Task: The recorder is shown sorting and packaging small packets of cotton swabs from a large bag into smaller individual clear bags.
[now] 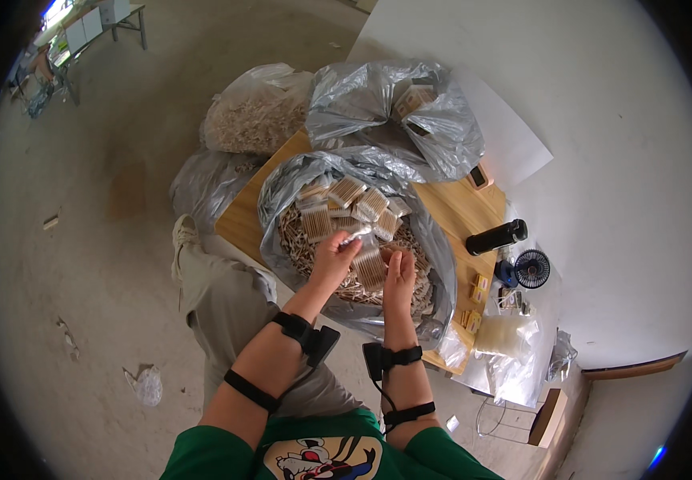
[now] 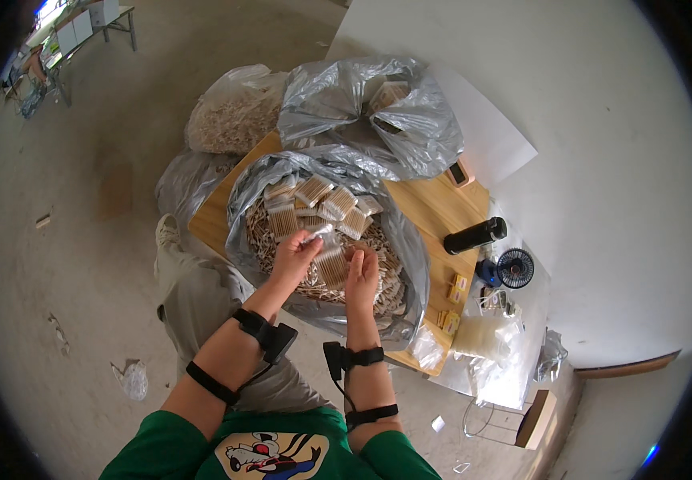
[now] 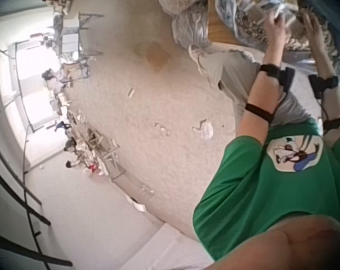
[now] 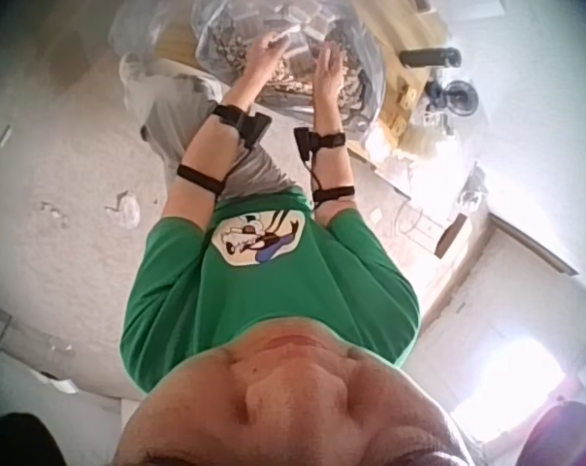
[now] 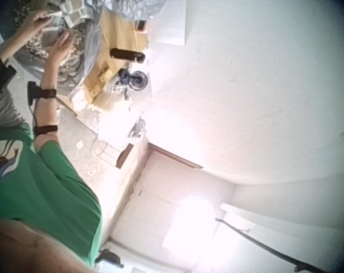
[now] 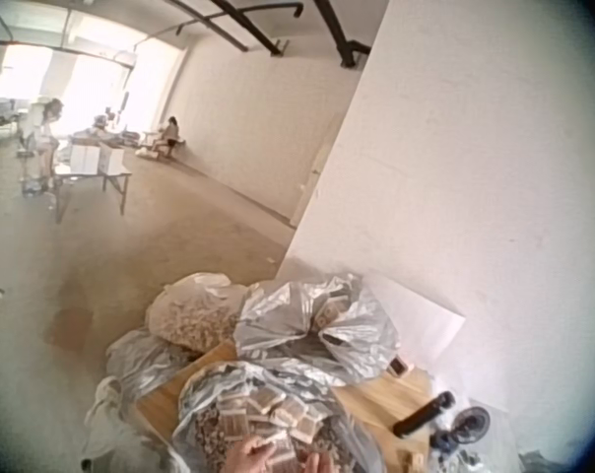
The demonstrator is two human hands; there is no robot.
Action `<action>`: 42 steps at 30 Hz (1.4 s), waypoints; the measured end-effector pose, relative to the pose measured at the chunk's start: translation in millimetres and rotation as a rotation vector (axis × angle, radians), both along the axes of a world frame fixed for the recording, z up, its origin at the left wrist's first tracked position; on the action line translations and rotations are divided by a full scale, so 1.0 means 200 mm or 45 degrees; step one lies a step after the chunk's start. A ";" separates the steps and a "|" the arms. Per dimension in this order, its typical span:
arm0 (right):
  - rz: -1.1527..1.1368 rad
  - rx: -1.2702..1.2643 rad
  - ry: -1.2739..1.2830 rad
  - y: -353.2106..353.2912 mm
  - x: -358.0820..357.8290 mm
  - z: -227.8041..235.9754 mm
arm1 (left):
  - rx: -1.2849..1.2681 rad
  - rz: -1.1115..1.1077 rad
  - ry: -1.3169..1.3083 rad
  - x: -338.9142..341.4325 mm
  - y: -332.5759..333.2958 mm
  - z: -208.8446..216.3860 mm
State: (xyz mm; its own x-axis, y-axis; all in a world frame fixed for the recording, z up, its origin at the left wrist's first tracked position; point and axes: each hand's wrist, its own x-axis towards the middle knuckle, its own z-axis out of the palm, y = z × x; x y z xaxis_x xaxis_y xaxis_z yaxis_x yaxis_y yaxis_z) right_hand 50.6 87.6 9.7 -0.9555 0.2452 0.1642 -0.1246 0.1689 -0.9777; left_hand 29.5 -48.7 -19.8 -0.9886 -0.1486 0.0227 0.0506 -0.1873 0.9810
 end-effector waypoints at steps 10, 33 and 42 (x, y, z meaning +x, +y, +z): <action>-0.157 -0.377 -0.266 -0.02 0.11 0.00 | -0.026 -0.004 0.010 0.03 0.04 0.01; -0.275 1.313 0.459 0.11 0.04 0.02 | -0.652 0.414 0.157 -0.03 -0.13 0.10; -0.079 1.429 0.155 -0.01 -0.08 -0.06 | -0.483 0.528 0.097 -0.02 -0.16 0.11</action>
